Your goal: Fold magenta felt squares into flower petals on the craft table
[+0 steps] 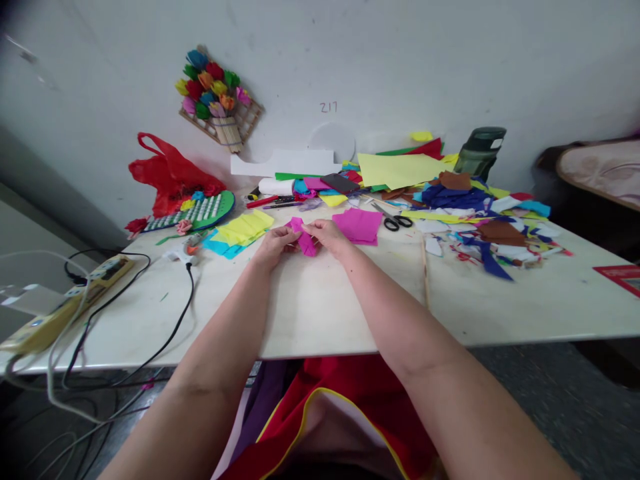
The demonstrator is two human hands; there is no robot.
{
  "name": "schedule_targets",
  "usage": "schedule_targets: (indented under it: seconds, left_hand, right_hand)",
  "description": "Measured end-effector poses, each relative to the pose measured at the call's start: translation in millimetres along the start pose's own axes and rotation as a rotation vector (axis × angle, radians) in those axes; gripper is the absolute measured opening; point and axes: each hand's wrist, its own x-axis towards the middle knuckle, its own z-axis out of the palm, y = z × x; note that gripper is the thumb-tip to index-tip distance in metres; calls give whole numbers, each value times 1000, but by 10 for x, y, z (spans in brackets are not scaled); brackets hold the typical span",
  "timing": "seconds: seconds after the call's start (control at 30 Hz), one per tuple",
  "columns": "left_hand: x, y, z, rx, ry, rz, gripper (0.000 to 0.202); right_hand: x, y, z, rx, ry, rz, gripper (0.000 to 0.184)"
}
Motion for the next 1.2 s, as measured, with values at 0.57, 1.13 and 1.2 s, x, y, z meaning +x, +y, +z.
schedule_targets:
  seconds: [0.57,1.13,1.2]
  left_hand:
    - [-8,3,50,79,-9,-5,31]
    - [40,-60,54,-161,77,26,36]
    - [53,-69,55,-181,89,36,36]
  right_hand:
    - [47,66,1,60,-22,-82,33]
    - [32,69,24,-52,-81,-115,27]
    - [20,51,30,-76,-91,-127,24]
